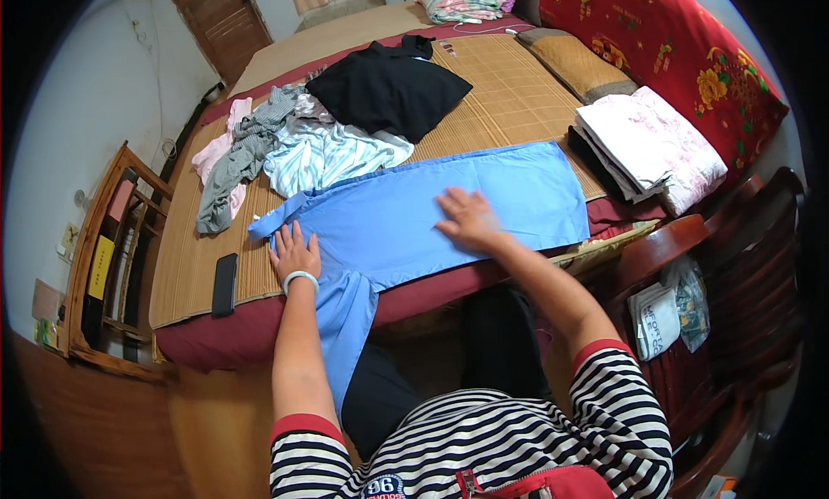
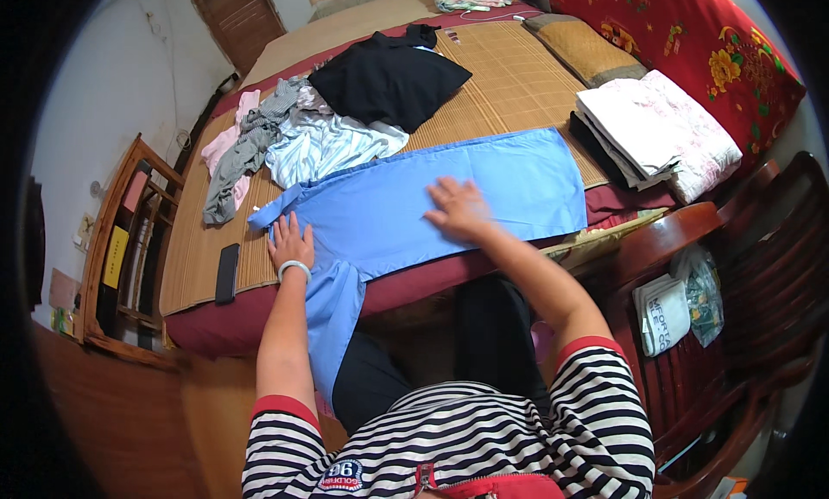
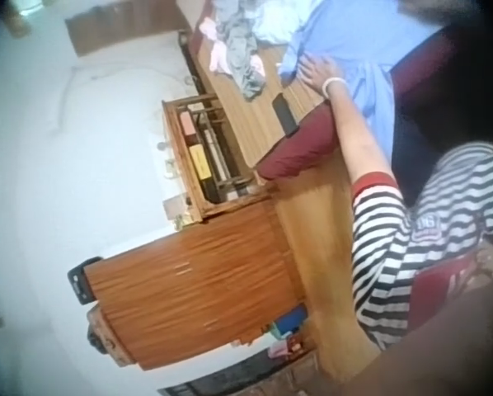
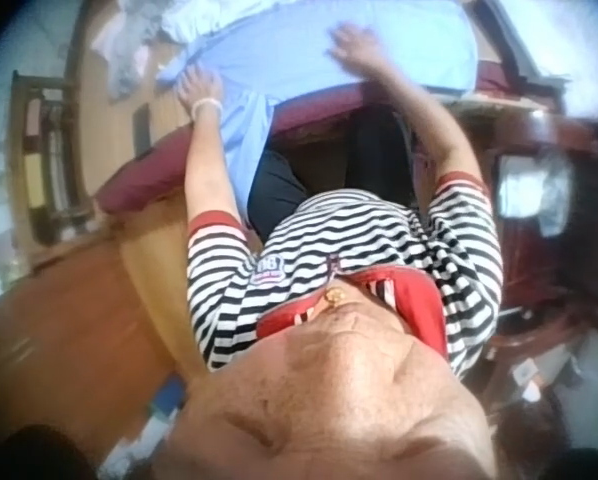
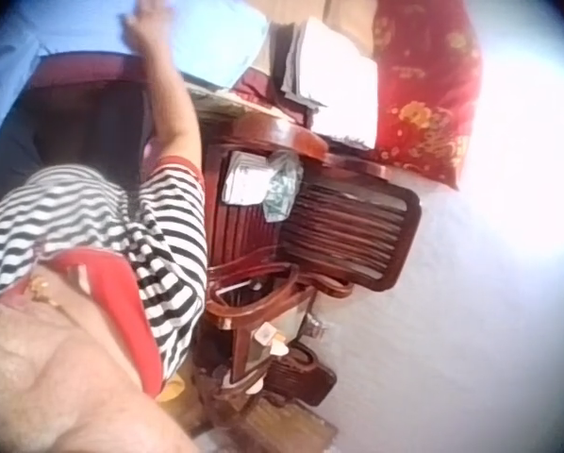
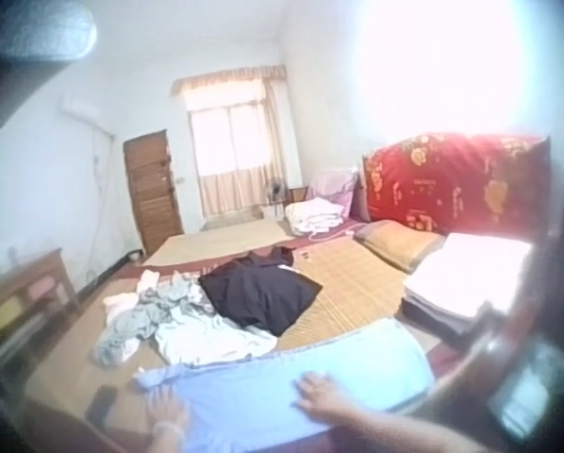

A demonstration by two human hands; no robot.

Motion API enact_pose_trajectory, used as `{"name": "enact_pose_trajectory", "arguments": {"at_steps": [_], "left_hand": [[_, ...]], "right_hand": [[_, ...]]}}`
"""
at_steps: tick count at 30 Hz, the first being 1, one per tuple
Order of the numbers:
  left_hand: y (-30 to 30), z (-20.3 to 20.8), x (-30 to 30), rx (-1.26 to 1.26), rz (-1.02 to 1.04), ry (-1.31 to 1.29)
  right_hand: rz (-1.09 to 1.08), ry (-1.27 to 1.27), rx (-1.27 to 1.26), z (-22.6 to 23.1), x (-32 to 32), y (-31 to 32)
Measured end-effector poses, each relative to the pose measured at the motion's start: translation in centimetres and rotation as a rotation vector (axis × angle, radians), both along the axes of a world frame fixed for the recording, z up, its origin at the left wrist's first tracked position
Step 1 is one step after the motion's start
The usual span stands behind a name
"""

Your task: Fold a blue garment on a bed.

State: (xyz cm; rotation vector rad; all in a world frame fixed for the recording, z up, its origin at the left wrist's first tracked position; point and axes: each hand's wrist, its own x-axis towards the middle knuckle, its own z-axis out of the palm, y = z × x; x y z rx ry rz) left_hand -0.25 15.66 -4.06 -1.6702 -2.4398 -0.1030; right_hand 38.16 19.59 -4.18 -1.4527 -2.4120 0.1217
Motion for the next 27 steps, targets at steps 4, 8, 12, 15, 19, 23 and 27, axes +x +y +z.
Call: {"name": "enact_pose_trajectory", "arguments": {"at_steps": [4, 8, 12, 15, 19, 23, 27], "left_hand": [[0.2, 0.1, 0.1, -0.010, 0.003, -0.002], [0.3, 0.0, 0.1, 0.000, 0.005, -0.021], [0.8, -0.5, -0.1, -0.044, 0.022, -0.022], [2.3, -0.1, 0.2, -0.131, 0.153, -0.188], [3.7, 2.2, 8.2, -0.310, 0.017, -0.288], [2.1, 1.2, 17.7, -0.249, -0.368, -0.253], [0.0, 2.1, 18.4, -0.212, -0.517, -0.188]], "right_hand": [[-0.376, -0.114, 0.041, -1.0, 12.8, 3.3], [-0.533, -0.191, 0.065, -1.0, 19.7, 4.0], [-0.564, -0.191, 0.109, -1.0, 19.7, 3.8], [-0.559, -0.182, 0.112, -0.6, 19.2, 3.8], [-0.557, -0.174, 0.125, -0.8, 19.4, 3.6], [-0.544, -0.178, 0.141, -1.5, 20.0, 3.6], [-0.539, -0.168, 0.125, -1.3, 19.7, 3.7]]}}
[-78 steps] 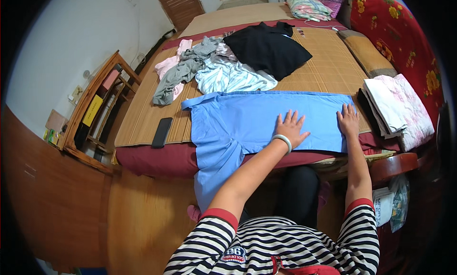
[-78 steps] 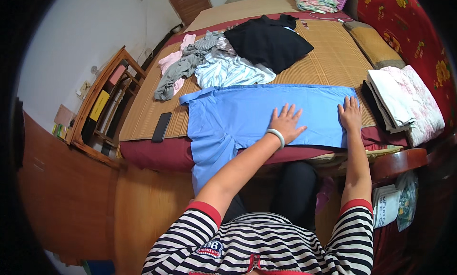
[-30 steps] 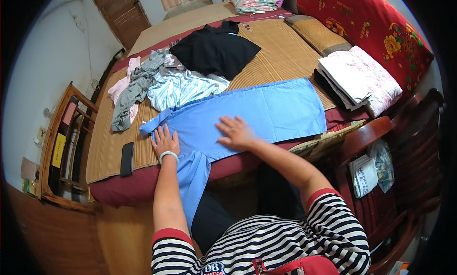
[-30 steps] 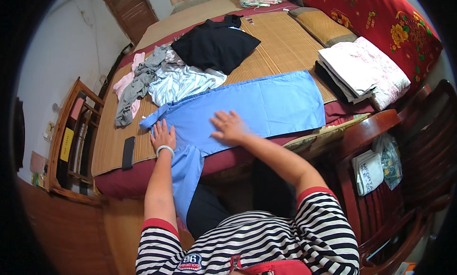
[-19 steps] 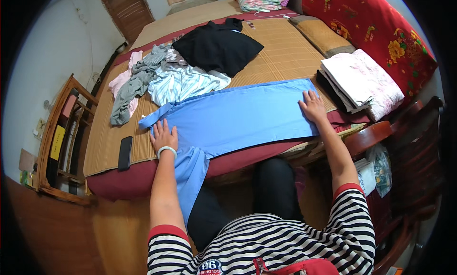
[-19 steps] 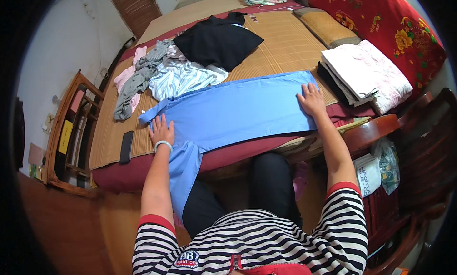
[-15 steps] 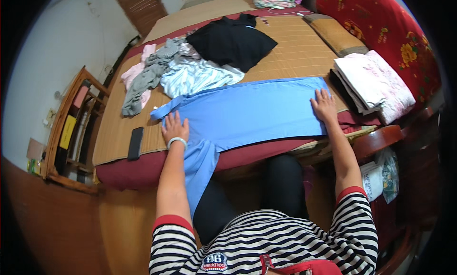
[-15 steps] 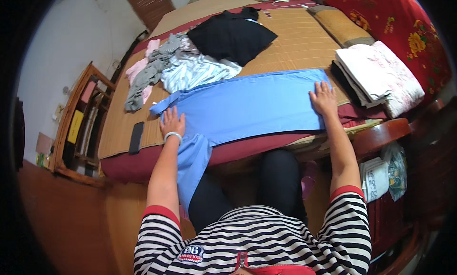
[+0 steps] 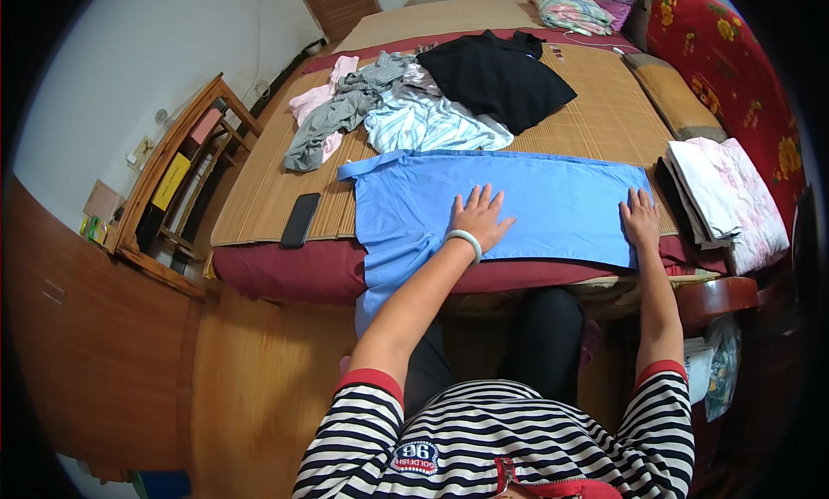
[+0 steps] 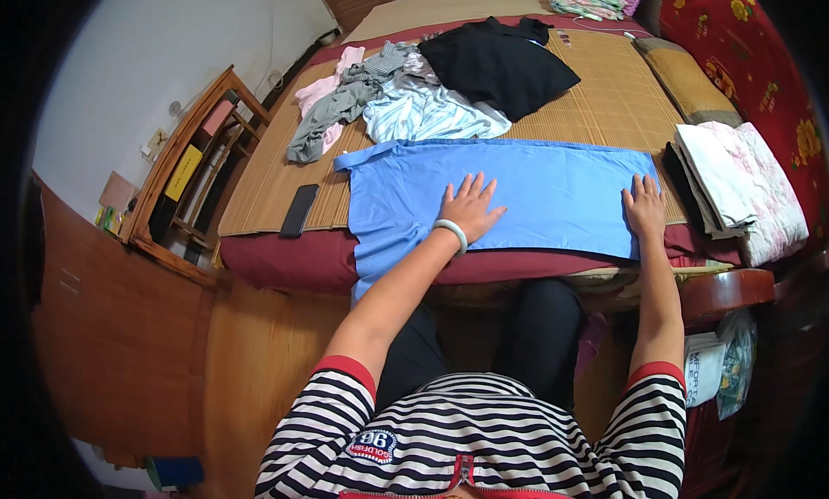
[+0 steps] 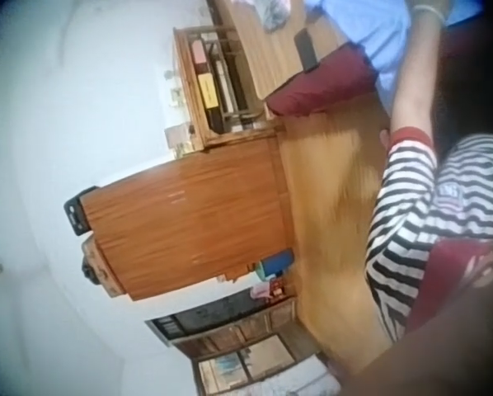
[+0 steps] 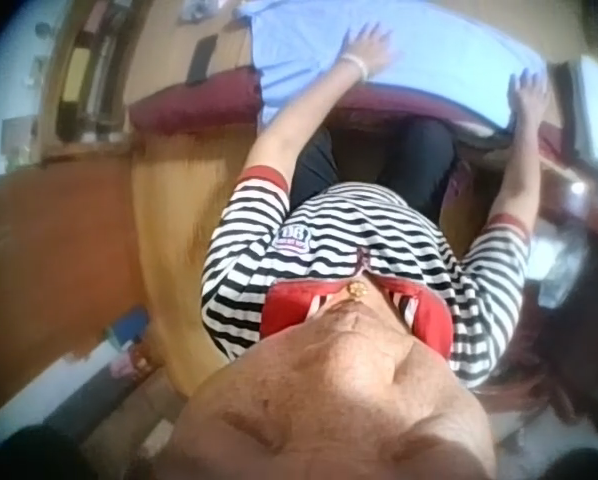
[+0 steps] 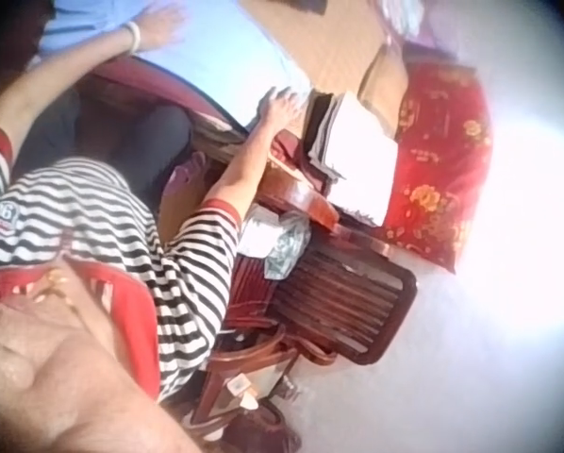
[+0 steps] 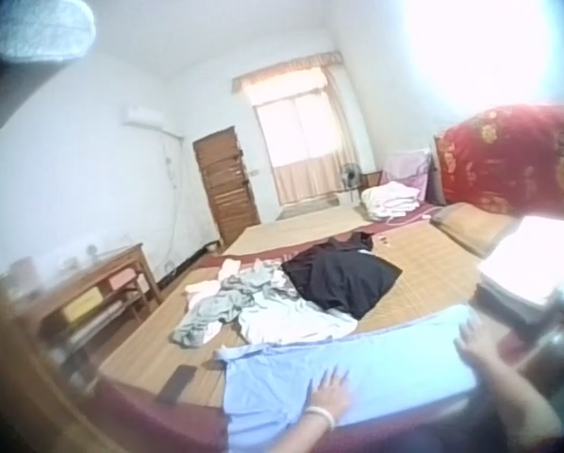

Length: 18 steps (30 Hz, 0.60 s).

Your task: Fold a blue garment on a bed.

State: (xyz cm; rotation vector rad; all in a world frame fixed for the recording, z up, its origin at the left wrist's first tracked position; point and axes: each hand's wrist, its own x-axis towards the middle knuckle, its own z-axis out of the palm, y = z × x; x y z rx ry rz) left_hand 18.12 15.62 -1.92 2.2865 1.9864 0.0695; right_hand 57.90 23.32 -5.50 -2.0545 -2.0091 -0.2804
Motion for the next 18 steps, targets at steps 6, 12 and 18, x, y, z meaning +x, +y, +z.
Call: {"name": "enact_pose_trajectory", "arguments": {"at_steps": [6, 12, 18], "left_hand": [[0.1, -0.4, -10.0, -0.021, 0.159, -0.042], [-0.3, -1.7, -19.8, 0.043, 0.462, 0.072], [0.6, -0.5, -17.0, -0.037, 0.620, 0.046]], "right_hand": [[-0.013, -0.027, 0.006, 0.2, 0.0, 0.1], [-0.005, -0.018, 0.023, -0.1, 0.1, 0.1], [-0.012, -0.027, 0.049, 0.0, 0.3, 0.0]]}}
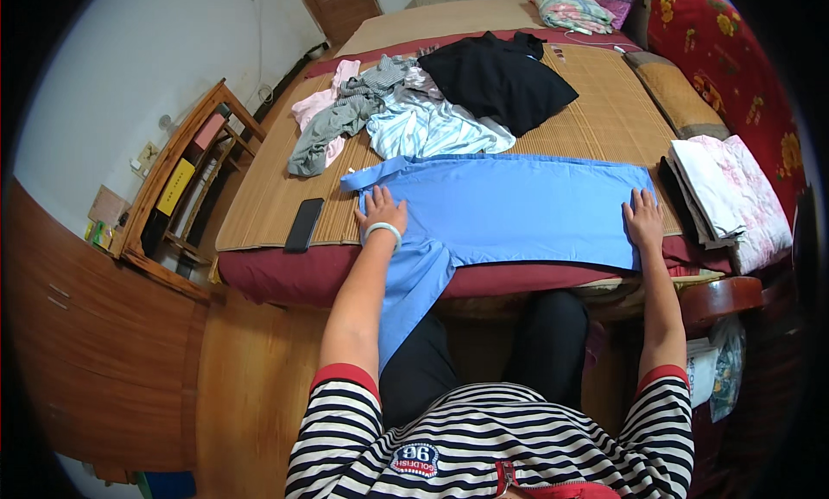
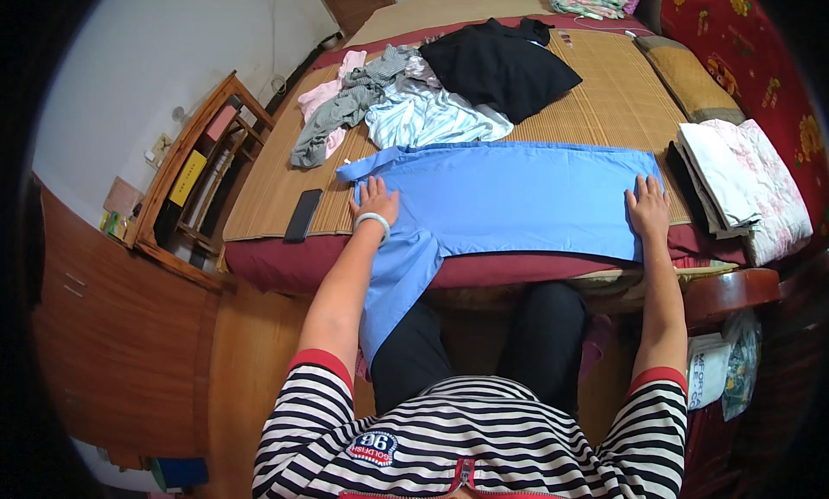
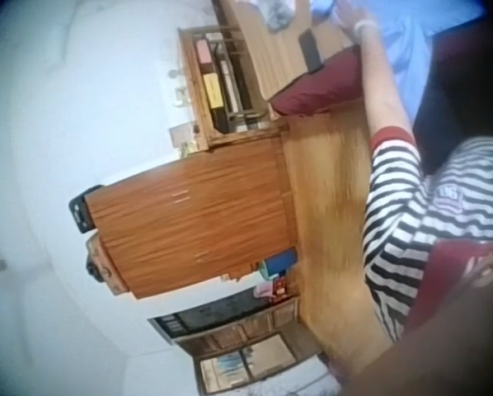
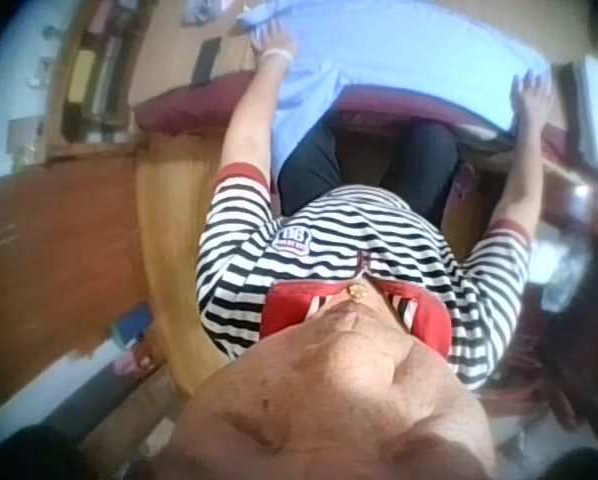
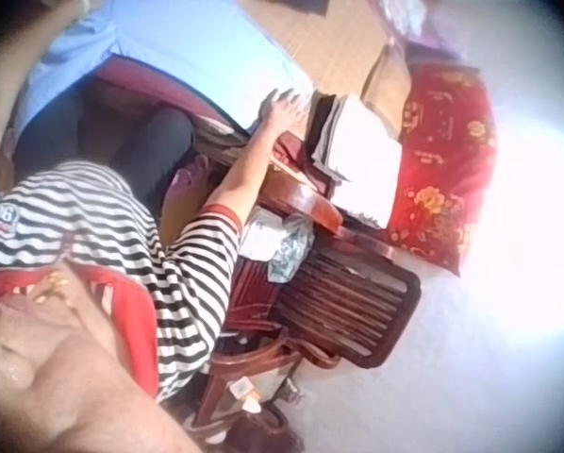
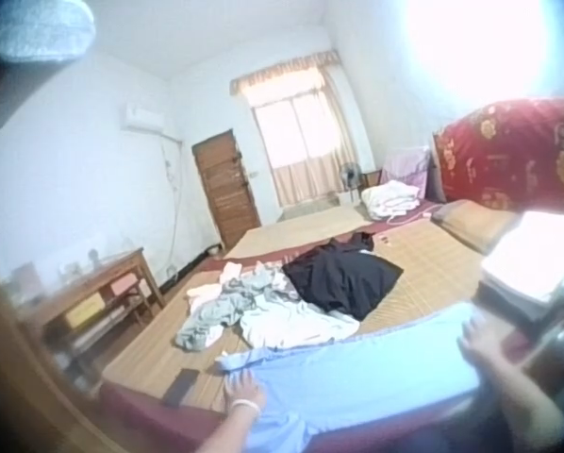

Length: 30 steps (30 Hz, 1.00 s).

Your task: Fold a blue garment on a bed.

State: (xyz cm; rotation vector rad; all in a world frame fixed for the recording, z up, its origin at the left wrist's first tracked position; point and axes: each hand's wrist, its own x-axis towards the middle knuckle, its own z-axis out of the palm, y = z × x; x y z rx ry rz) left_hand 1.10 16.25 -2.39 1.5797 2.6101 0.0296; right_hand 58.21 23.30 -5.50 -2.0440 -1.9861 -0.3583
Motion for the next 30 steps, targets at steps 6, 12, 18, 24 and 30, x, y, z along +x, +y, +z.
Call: {"name": "enact_pose_trajectory", "arguments": {"at_steps": [6, 12, 18, 24, 30], "left_hand": [[0.7, 1.2, 9.2, -0.025, -0.342, -0.059], [1.3, 1.2, 13.6, -0.032, -0.558, -0.094], [3.0, -0.6, 4.6, 0.052, -0.317, -0.052], [1.4, -1.1, 0.5, 0.118, -0.153, 0.044], [1.4, -1.3, 1.4, 0.179, -0.139, 0.048]], "right_hand": [[0.006, 0.014, 0.010, 0.1, -0.5, 0.0], [0.010, 0.031, -0.016, 0.2, -0.2, -0.2], [0.007, 0.026, -0.011, 0.3, -0.5, -0.1], [-0.001, 0.028, -0.020, 0.2, -0.5, -0.1], [-0.019, 0.008, -0.053, 0.4, -0.2, -0.2]]}}
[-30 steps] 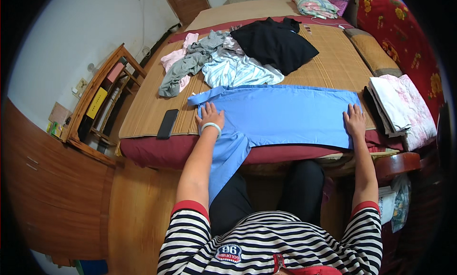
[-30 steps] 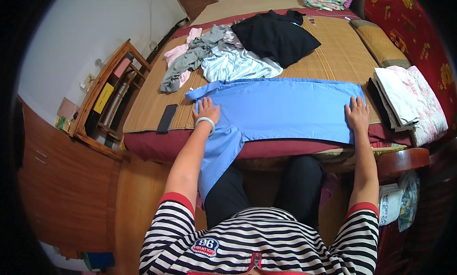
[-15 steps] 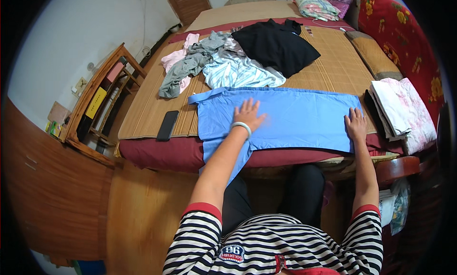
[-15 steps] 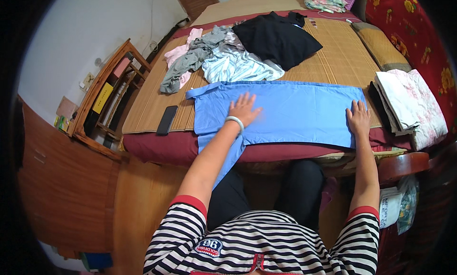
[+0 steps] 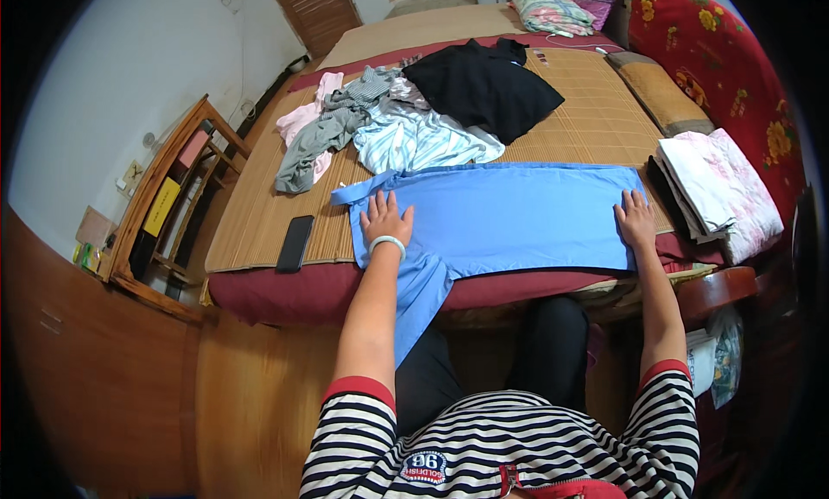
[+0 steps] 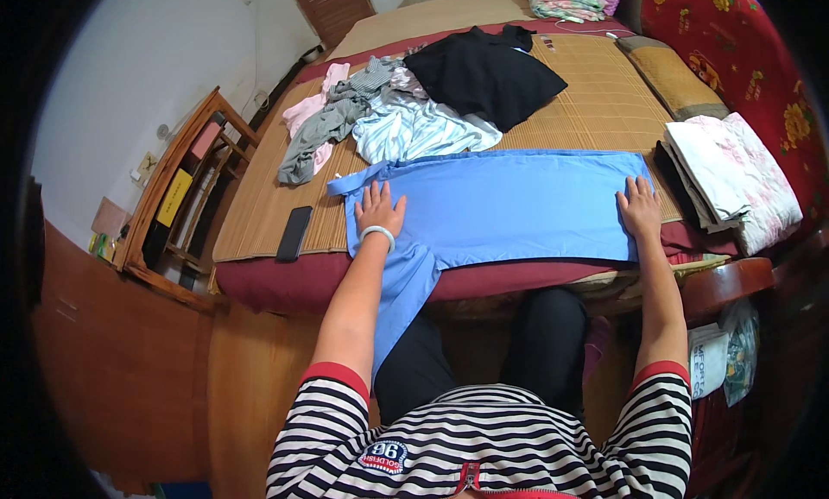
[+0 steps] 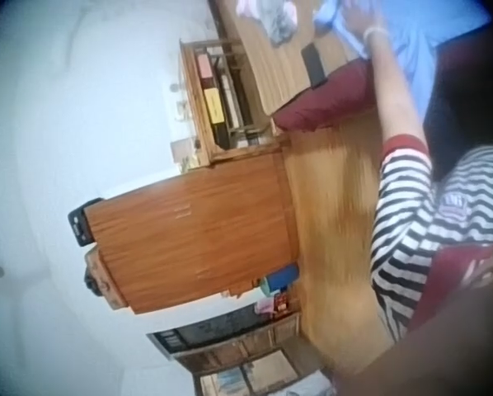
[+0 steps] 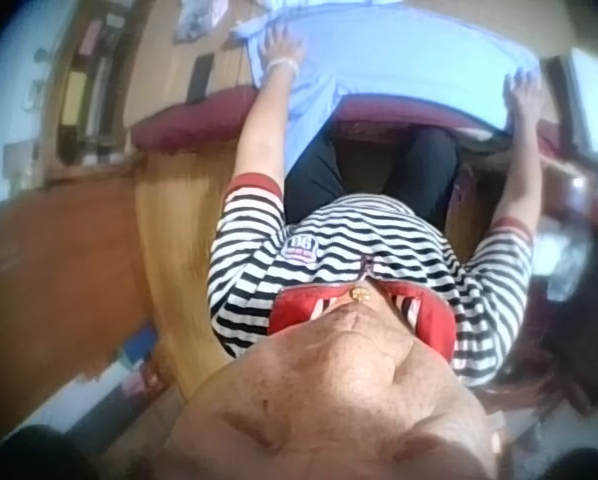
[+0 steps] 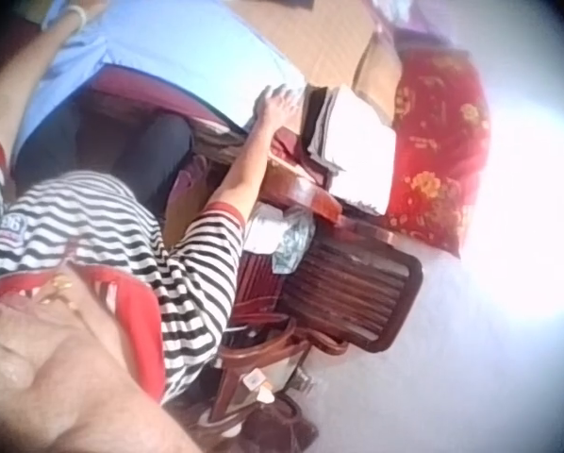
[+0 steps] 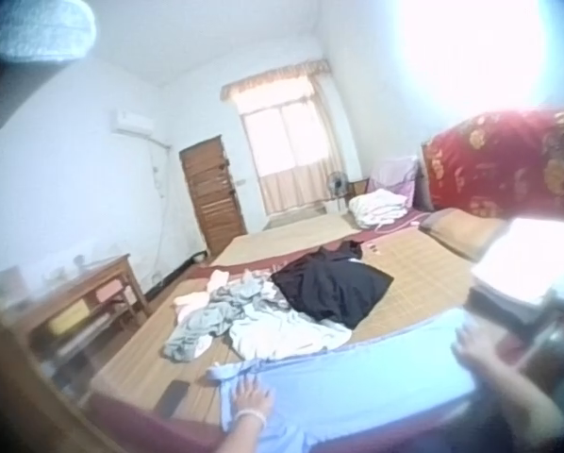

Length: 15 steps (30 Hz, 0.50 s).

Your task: Fold a blue garment on a bed.

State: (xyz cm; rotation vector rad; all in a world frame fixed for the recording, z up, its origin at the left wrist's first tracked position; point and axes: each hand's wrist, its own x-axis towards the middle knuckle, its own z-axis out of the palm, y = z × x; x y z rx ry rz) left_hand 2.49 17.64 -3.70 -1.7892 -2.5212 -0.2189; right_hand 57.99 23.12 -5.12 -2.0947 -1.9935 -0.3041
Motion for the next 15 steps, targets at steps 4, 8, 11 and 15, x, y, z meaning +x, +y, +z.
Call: {"name": "enact_pose_trajectory", "arguments": {"at_steps": [4, 8, 11, 15], "left_hand": [[0.2, -0.8, -0.7, 0.045, 0.007, -0.002], [-0.3, -0.8, -1.2, 0.039, 0.027, 0.023], [0.1, -0.1, 0.3, 0.026, 0.007, 0.030], [-1.2, 0.2, -1.2, 0.021, 0.047, 0.033]], "right_hand": [[0.018, 0.001, 0.009, -0.5, 0.0, 0.5], [-0.044, 0.047, -0.065, -0.4, -2.0, 2.2], [0.020, 0.152, 0.103, -1.6, -6.0, 2.7], [0.557, 0.382, -0.095, 2.0, -21.4, -1.6]]}}
